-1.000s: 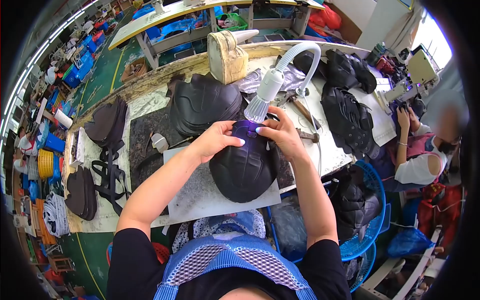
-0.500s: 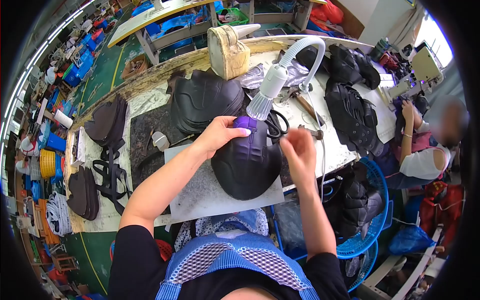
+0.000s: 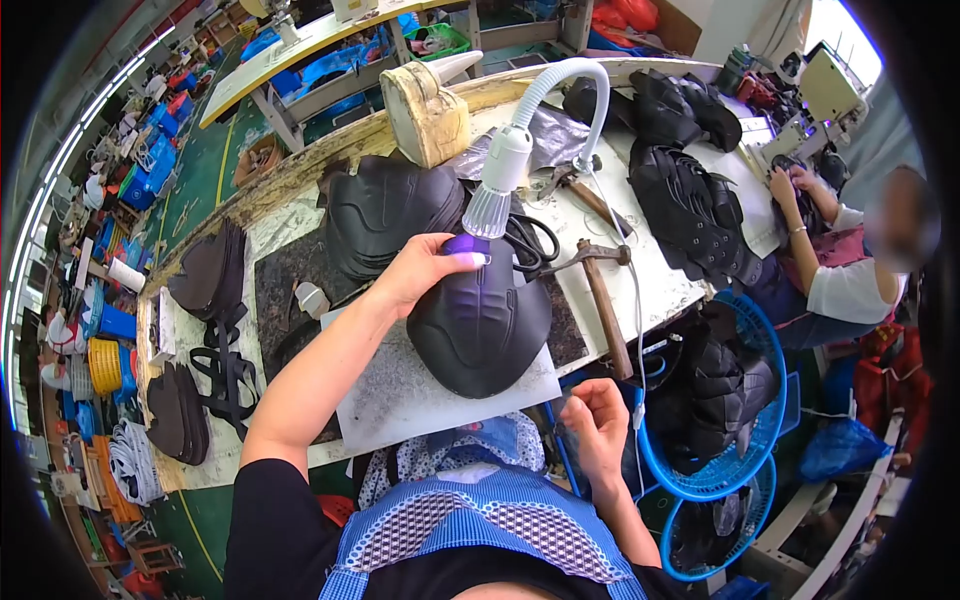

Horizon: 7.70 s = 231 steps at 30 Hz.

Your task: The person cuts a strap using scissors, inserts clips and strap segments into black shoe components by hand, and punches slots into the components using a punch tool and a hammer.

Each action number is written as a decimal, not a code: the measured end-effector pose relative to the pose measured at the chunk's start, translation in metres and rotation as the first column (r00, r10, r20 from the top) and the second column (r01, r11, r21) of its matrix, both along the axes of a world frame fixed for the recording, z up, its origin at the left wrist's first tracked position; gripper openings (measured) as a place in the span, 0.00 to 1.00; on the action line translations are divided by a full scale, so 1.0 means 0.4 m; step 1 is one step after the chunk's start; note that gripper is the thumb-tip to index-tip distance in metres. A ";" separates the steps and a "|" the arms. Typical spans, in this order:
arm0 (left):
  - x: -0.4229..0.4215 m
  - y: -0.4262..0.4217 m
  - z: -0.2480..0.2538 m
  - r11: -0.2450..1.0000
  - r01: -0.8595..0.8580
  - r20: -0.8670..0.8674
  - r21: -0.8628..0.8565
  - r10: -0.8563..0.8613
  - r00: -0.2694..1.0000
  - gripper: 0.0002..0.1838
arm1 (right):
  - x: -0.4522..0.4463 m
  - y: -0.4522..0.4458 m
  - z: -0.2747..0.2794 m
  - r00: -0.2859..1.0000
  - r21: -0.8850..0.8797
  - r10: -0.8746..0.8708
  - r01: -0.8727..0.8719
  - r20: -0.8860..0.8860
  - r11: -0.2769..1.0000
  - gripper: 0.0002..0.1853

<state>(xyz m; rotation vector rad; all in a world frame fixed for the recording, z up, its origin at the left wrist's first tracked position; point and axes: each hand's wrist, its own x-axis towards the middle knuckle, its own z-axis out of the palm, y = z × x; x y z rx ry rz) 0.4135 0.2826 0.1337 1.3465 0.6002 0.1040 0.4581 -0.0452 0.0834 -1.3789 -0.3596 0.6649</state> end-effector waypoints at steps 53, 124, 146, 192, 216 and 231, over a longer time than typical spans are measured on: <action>-0.057 0.089 0.105 0.829 0.559 -0.085 -0.009 -0.557 0.826 0.37 | 0.023 -0.013 -0.112 0.946 0.223 0.026 0.050 -0.323 0.974 0.21; -0.842 -0.407 -0.090 0.986 -0.012 -0.333 0.169 0.068 0.941 0.21 | 0.005 0.068 -0.041 0.715 0.417 0.687 -0.589 -0.130 0.692 0.31; -0.930 -0.199 -0.015 -0.008 -0.502 0.465 0.865 0.389 0.795 0.59 | -0.589 0.399 0.127 -0.115 0.241 0.976 -0.957 0.187 -0.159 0.51; -0.445 -0.176 0.132 0.790 -0.275 0.473 0.548 -0.022 0.881 0.29 | -0.122 0.294 0.130 0.721 0.340 0.686 -0.672 0.098 0.658 0.32; -0.451 -0.068 0.089 0.264 -0.340 0.336 0.902 0.061 0.940 0.46 | -0.225 0.329 0.130 0.539 0.614 0.803 -0.732 0.255 0.297 0.36; -0.515 -0.096 0.047 0.597 -0.426 0.384 0.680 0.205 0.900 0.10 | -0.154 0.289 0.204 0.717 0.634 0.693 -0.572 0.077 0.521 0.26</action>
